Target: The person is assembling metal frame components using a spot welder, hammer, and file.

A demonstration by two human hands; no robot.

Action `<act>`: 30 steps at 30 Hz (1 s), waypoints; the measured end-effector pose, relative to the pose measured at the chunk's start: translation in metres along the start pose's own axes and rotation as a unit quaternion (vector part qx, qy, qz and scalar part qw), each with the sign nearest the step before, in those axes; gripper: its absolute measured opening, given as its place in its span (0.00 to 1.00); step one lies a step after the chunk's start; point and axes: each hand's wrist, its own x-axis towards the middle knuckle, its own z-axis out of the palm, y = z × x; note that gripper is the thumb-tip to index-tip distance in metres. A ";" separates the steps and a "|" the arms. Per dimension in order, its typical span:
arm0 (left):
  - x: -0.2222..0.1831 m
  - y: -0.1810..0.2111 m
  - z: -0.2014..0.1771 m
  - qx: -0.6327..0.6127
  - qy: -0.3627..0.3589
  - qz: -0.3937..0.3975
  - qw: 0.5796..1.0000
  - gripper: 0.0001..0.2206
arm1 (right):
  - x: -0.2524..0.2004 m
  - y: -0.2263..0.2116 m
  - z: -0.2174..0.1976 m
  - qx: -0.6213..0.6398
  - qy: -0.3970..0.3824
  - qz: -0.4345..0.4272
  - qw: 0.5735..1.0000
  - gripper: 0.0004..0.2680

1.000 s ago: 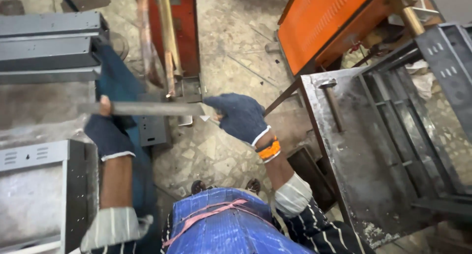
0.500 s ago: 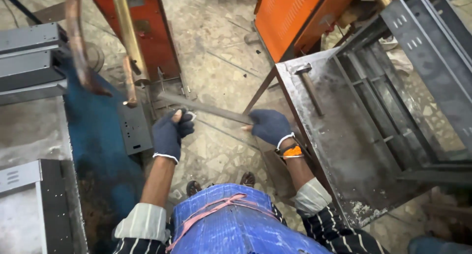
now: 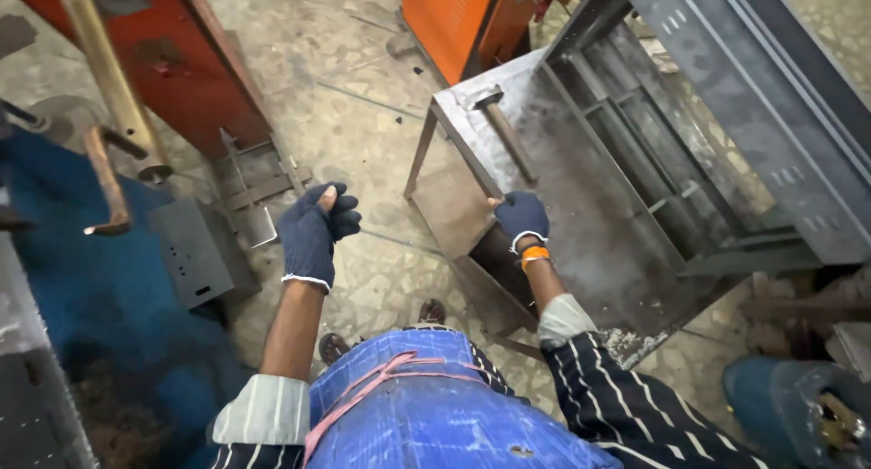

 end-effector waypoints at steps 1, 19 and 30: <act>-0.003 0.000 0.008 0.000 -0.001 -0.001 1.000 0.11 | 0.002 0.004 0.002 -0.001 0.000 0.001 1.000 0.16; -0.026 -0.032 0.027 -0.002 0.072 0.023 0.997 0.12 | 0.043 0.027 0.014 -0.020 0.127 -0.065 0.990 0.10; -0.027 -0.018 -0.042 0.001 0.123 0.081 0.989 0.12 | 0.052 -0.059 0.074 0.076 0.163 -0.286 0.941 0.17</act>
